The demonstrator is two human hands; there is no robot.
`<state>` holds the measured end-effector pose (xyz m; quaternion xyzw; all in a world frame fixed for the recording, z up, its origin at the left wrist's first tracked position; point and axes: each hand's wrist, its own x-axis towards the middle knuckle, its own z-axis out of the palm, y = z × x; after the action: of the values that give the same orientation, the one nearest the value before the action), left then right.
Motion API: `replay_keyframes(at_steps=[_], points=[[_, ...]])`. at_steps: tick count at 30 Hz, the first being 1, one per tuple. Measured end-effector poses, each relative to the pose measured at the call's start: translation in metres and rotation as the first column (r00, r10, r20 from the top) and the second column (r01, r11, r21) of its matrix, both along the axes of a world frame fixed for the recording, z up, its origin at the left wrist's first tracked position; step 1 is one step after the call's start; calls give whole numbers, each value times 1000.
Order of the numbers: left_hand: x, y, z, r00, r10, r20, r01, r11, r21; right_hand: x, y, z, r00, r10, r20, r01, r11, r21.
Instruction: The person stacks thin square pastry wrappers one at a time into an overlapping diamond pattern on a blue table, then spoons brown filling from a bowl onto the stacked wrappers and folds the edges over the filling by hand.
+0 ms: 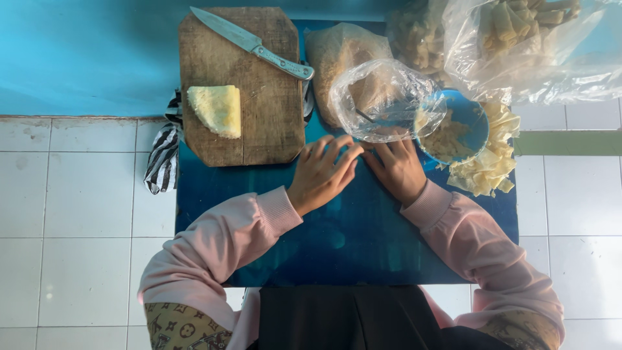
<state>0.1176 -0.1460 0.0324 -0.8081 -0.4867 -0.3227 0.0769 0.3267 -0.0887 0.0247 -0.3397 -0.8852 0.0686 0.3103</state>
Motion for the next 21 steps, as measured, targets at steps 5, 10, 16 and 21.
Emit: replay_keyframes(at_steps=[5, 10, 16, 21], points=[[-5, -36, 13, 989, -125, 75, 117, 988, 103, -4, -32, 14, 996, 84, -14, -84, 996, -17], [5, -79, 72, 813, -345, 468, 387, 922, 7, 0, -85, 55, 987, 157, 25, -158, 984, 85], [3, -121, 190, -161, -160, 974, 894, 394, 212, 54, -75, 108, 999, -39, 11, 33, 941, 336], [51, -133, 239, -240, -167, 956, 950, 163, 267, 95, -15, 129, 855, -518, 11, 451, 755, 476]])
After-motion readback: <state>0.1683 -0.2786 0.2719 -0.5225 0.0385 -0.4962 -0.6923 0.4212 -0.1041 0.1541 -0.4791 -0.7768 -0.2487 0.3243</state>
